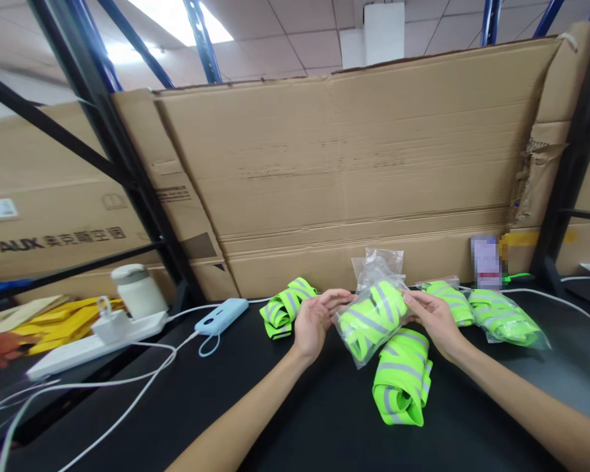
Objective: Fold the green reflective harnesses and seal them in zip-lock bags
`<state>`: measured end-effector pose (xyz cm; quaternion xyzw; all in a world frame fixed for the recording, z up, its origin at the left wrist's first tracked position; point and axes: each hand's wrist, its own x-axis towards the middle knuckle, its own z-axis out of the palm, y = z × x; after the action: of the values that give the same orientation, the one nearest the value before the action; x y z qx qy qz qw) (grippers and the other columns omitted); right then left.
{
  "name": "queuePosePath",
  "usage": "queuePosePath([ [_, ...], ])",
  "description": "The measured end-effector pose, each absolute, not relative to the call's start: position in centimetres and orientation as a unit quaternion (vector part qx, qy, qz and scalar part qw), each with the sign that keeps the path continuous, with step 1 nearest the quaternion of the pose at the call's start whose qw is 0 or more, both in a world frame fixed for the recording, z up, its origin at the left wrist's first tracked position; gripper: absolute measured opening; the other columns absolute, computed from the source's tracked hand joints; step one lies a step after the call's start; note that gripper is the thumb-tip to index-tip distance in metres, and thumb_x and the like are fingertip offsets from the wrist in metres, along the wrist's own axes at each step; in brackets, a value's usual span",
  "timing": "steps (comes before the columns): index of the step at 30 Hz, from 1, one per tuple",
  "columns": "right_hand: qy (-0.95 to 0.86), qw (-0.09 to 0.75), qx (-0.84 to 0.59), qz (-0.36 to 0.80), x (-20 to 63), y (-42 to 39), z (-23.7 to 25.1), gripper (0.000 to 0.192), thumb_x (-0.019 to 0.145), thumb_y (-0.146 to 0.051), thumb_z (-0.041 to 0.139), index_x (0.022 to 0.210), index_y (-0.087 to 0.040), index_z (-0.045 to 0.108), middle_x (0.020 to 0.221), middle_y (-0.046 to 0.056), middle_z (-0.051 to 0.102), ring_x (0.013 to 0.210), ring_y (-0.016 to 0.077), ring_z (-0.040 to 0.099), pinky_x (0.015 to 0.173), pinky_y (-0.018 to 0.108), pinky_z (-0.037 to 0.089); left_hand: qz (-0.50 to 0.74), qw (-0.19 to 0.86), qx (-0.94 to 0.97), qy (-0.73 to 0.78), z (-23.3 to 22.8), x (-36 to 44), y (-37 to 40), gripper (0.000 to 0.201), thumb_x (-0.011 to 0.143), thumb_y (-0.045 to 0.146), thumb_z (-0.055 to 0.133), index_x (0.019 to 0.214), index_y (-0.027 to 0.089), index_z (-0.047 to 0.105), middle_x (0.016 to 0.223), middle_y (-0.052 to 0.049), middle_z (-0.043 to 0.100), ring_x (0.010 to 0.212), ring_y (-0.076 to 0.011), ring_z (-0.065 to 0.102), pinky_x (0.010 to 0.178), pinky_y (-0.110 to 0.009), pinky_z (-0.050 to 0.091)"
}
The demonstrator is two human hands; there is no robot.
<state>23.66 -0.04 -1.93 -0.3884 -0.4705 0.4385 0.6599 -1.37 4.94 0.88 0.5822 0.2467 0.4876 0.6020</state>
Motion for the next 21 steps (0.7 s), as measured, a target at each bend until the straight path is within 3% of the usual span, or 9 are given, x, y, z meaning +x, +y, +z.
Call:
queuePosePath([
  [5,-0.485,0.641,-0.391,0.448,23.6,-0.2,-1.6,0.043,0.060,-0.047,0.092,0.085,-0.016,0.078,0.072,0.006,0.076,0.060,0.0213,0.069,0.055,0.034,0.061,0.437,0.602,0.593,0.307,0.4,-1.3,5.5,0.060,0.089,0.067,0.043,0.091,0.015,0.071,0.100,-0.014,0.075,0.079,-0.0229,0.068,0.074,-0.033,0.051],
  [11,-0.480,0.640,-0.388,0.457,23.0,-0.6,-1.2,0.043,0.059,-0.049,0.092,0.081,-0.017,0.073,0.074,0.006,0.075,0.066,0.0256,0.074,0.056,0.035,0.062,0.418,0.525,0.670,0.317,0.5,-1.3,5.3,0.050,0.085,0.062,0.061,0.087,0.014,0.072,0.090,-0.010,0.073,0.073,-0.0195,0.065,0.066,-0.027,0.049],
  [15,-0.453,0.663,-0.388,0.453,23.9,-0.3,-0.8,0.045,0.063,-0.051,0.090,0.085,-0.018,0.069,0.076,0.005,0.074,0.068,0.0240,0.075,0.060,0.034,0.063,0.379,0.470,0.741,0.295,1.0,-1.2,4.6,0.045,0.089,0.058,0.060,0.097,0.015,0.069,0.086,-0.007,0.068,0.071,-0.0164,0.060,0.063,-0.026,0.047],
  [18,-0.427,0.684,-0.390,0.445,24.8,0.0,-0.6,0.045,0.064,-0.049,0.089,0.089,-0.018,0.067,0.075,0.003,0.073,0.067,0.0219,0.074,0.061,0.031,0.062,0.339,0.430,0.782,0.298,0.5,-1.1,4.4,0.044,0.086,0.055,0.066,0.108,0.017,0.065,0.098,-0.007,0.067,0.080,-0.0179,0.061,0.071,-0.029,0.049],
  [21,-0.406,0.701,-0.392,0.436,25.6,0.3,-0.5,0.047,0.065,-0.048,0.089,0.094,-0.019,0.066,0.077,0.003,0.072,0.068,0.0221,0.074,0.062,0.032,0.062,0.296,0.390,0.807,0.331,-0.2,-1.2,4.5,0.069,0.070,0.051,0.083,0.126,0.020,0.058,0.107,-0.008,0.066,0.091,-0.0225,0.063,0.084,-0.036,0.050],
])
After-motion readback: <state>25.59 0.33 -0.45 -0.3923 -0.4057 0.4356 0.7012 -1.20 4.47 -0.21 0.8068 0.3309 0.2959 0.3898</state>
